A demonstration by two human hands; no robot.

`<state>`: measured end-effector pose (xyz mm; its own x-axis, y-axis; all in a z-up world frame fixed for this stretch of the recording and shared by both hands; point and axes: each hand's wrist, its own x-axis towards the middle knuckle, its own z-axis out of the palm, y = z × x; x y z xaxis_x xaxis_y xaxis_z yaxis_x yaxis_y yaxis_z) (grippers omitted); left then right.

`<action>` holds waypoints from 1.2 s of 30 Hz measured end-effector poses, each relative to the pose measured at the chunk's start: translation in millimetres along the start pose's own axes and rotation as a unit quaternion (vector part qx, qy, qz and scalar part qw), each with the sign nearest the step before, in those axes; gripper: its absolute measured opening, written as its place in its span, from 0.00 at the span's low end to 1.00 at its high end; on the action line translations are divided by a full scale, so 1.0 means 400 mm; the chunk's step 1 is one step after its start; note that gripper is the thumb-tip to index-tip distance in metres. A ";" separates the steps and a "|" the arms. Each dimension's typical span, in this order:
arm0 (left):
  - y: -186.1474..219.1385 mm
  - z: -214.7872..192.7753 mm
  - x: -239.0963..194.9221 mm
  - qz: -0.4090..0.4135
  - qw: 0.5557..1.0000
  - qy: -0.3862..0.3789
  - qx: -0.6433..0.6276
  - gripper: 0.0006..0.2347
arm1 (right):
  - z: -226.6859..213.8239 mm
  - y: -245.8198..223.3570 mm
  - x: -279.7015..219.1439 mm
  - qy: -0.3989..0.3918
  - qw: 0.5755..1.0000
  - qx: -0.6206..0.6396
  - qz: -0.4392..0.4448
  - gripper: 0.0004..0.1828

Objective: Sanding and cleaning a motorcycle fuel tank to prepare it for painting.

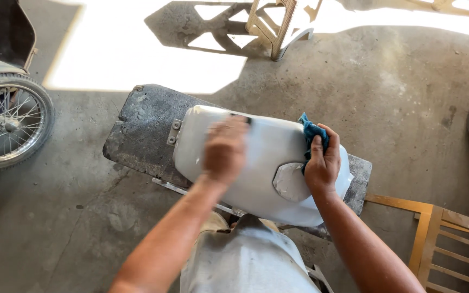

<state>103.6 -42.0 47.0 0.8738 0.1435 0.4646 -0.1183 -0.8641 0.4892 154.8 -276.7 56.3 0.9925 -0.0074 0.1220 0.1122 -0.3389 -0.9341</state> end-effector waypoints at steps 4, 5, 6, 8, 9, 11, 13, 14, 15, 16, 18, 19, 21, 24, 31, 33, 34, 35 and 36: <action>0.194 0.080 0.036 0.107 0.986 -0.124 -0.007 0.12 | -0.001 0.014 0.009 0.041 0.999 0.008 -0.013 0.13; 0.192 0.083 0.045 0.123 0.983 -0.133 -0.038 0.13 | -0.002 0.026 0.015 0.040 0.998 0.044 -0.034 0.13; 0.192 0.083 0.040 0.134 0.978 -0.146 -0.069 0.14 | -0.006 0.041 0.009 0.034 0.995 0.080 -0.051 0.12; 0.087 0.034 0.024 0.090 0.990 -0.101 -0.042 0.14 | -0.005 0.028 0.004 0.028 0.997 0.069 -0.032 0.12; 0.035 0.011 0.021 0.049 0.997 -0.055 -0.015 0.14 | -0.004 0.022 0.005 0.024 0.998 0.058 -0.015 0.13; -0.042 0.013 0.013 0.012 0.999 -0.036 0.012 0.13 | -0.004 0.016 0.003 0.019 0.998 0.047 -0.025 0.12; -0.049 0.017 0.008 -0.030 0.999 -0.013 0.042 0.12 | -0.001 0.015 0.004 0.008 0.999 0.037 -0.036 0.12; -0.017 0.026 0.012 -0.007 0.999 0.002 0.041 0.12 | -0.002 0.019 0.007 0.002 1.000 0.014 -0.005 0.12; 0.014 0.034 0.015 0.017 0.999 0.017 0.040 0.11 | -0.001 0.023 0.010 -0.004 1.000 -0.009 0.026 0.13; 0.066 0.028 0.002 0.015 0.999 0.016 0.040 0.11 | -0.001 0.018 0.005 -0.006 1.000 -0.010 0.027 0.13; 0.172 0.021 -0.013 0.113 0.992 -0.061 0.012 0.15 | -0.001 0.006 0.007 -0.008 0.997 -0.051 -0.049 0.13; 0.149 0.003 -0.014 0.113 0.992 -0.058 0.011 0.15 | -0.005 -0.002 0.010 -0.007 0.997 -0.053 -0.052 0.13; 0.096 -0.039 -0.028 0.050 0.997 -0.045 -0.045 0.13 | 0.002 -0.013 0.013 -0.007 0.996 -0.089 -0.010 0.13; -0.145 -0.036 -0.063 -0.201 0.975 0.009 -0.095 0.12 | 0.008 -0.093 0.003 -0.055 0.988 -0.138 0.030 0.16; 0.001 -0.078 -0.158 0.036 0.995 0.018 -0.087 0.13 | 0.016 -0.086 0.021 -0.108 0.962 -0.250 -0.023 0.19; -0.045 -0.091 -0.159 0.108 0.994 0.005 -0.021 0.13 | 0.040 -0.100 0.038 -0.137 0.956 -0.258 -0.007 0.22; -0.099 -0.091 -0.169 0.111 0.994 0.002 -0.023 0.13 | 0.062 -0.102 0.027 -0.134 0.956 -0.259 -0.004 0.22; -0.153 -0.092 -0.179 0.022 0.999 0.017 -0.037 0.12 | 0.085 -0.105 0.015 -0.136 0.944 -0.296 -0.053 0.24; -0.210 -0.097 -0.189 -0.067 0.996 0.031 -0.048 0.11 | 0.111 -0.110 0.003 -0.138 0.928 -0.331 -0.102 0.26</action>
<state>29.3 38.3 -0.6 0.8546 0.2866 0.4330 -0.0497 -0.7849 0.6176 153.1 -219.9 82.7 0.9390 0.3301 0.0970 0.3347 -0.8115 -0.4790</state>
